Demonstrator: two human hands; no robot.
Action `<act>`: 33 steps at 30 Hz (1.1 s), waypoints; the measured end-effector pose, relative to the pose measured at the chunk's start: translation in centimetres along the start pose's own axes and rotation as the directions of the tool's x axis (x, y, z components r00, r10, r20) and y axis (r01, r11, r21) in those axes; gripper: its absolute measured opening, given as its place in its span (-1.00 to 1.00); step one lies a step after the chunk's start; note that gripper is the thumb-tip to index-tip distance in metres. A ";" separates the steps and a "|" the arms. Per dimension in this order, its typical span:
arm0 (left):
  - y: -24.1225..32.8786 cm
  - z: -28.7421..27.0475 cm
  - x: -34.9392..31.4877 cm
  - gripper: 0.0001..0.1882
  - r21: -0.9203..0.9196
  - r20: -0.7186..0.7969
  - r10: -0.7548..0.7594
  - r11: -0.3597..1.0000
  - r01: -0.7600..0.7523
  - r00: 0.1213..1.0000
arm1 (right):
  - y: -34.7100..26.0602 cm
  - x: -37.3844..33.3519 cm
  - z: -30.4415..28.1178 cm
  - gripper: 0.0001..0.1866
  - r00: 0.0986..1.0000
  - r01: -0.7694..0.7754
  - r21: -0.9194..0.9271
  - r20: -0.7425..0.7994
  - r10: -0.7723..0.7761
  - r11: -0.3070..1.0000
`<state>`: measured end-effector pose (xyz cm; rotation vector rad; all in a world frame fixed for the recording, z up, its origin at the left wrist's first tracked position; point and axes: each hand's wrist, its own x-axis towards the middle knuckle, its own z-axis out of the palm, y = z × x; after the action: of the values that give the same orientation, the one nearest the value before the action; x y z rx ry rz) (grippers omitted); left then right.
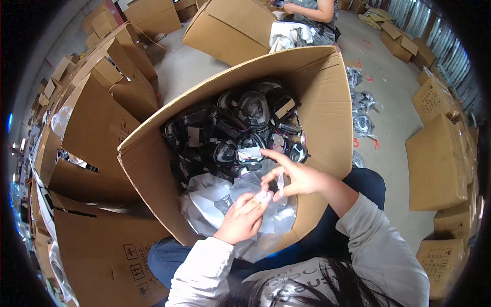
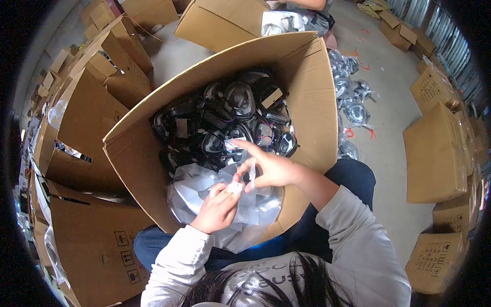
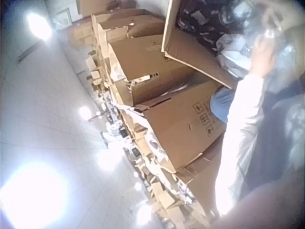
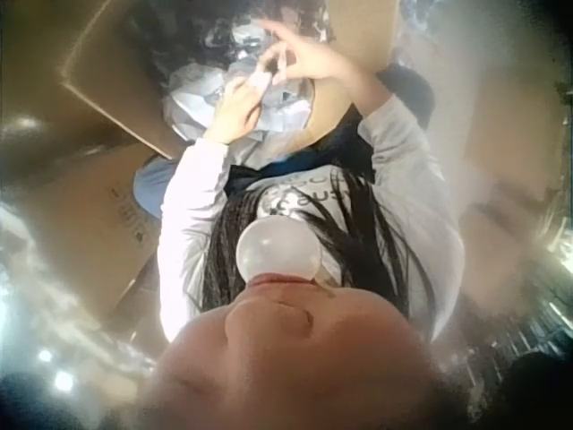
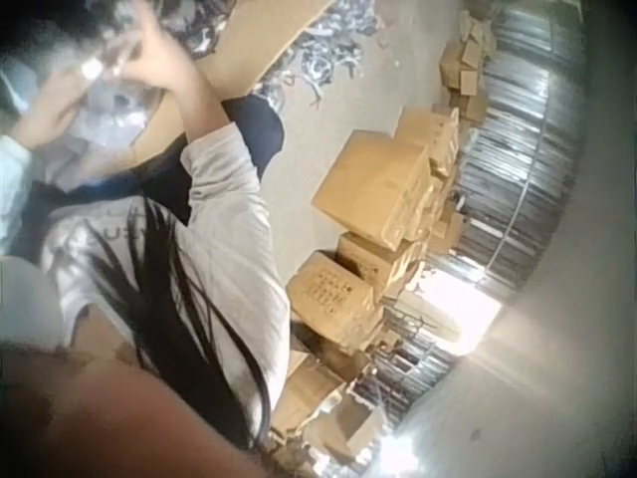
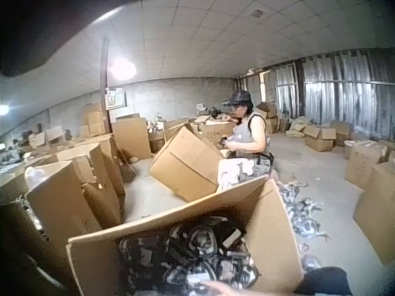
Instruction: The person packs vehicle lights into plastic bags, picking the lights from a cardboard box and inserting them into the bags by hand.
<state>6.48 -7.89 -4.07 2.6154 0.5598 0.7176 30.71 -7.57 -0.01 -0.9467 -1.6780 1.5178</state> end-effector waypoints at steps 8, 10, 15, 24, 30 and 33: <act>0.8 -0.6 0.5 -0.56 0.001 0.004 0.104 0.995 -0.104 0.995 | 1.8 -0.1 1.5 0.27 0.958 -0.157 0.102 0.258 0.126 0.982; 1.0 -0.7 0.5 -0.61 -0.082 0.026 0.081 0.994 -0.079 0.996 | 1.7 0.0 1.7 0.28 0.946 -0.184 0.050 0.279 0.163 0.982; 1.5 -1.0 0.9 -0.75 -0.143 0.068 -0.022 0.989 0.032 0.997 | 0.0 0.8 2.2 0.07 0.869 -0.283 -0.323 0.312 0.384 0.903; 5.8 -1.8 1.8 -0.92 -0.522 0.137 0.275 0.837 -0.167 0.952 | 7.6 0.3 -5.0 -0.63 0.739 -0.547 -0.435 -0.653 0.167 0.715; 5.4 -2.5 0.2 -0.91 -0.738 0.107 0.121 0.674 -0.003 0.987 | 4.7 2.2 -3.1 -0.80 0.682 -0.656 -0.466 -0.703 0.202 0.593; 3.6 -1.9 -1.3 -0.69 -0.789 0.049 -0.260 0.582 0.196 0.964 | 3.5 1.5 -3.1 -0.46 0.657 -0.688 -0.279 -0.632 0.412 0.669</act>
<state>5.41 -11.09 -1.42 1.6455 0.4423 0.7500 32.89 -4.54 -3.20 -2.1447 -1.4229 0.9876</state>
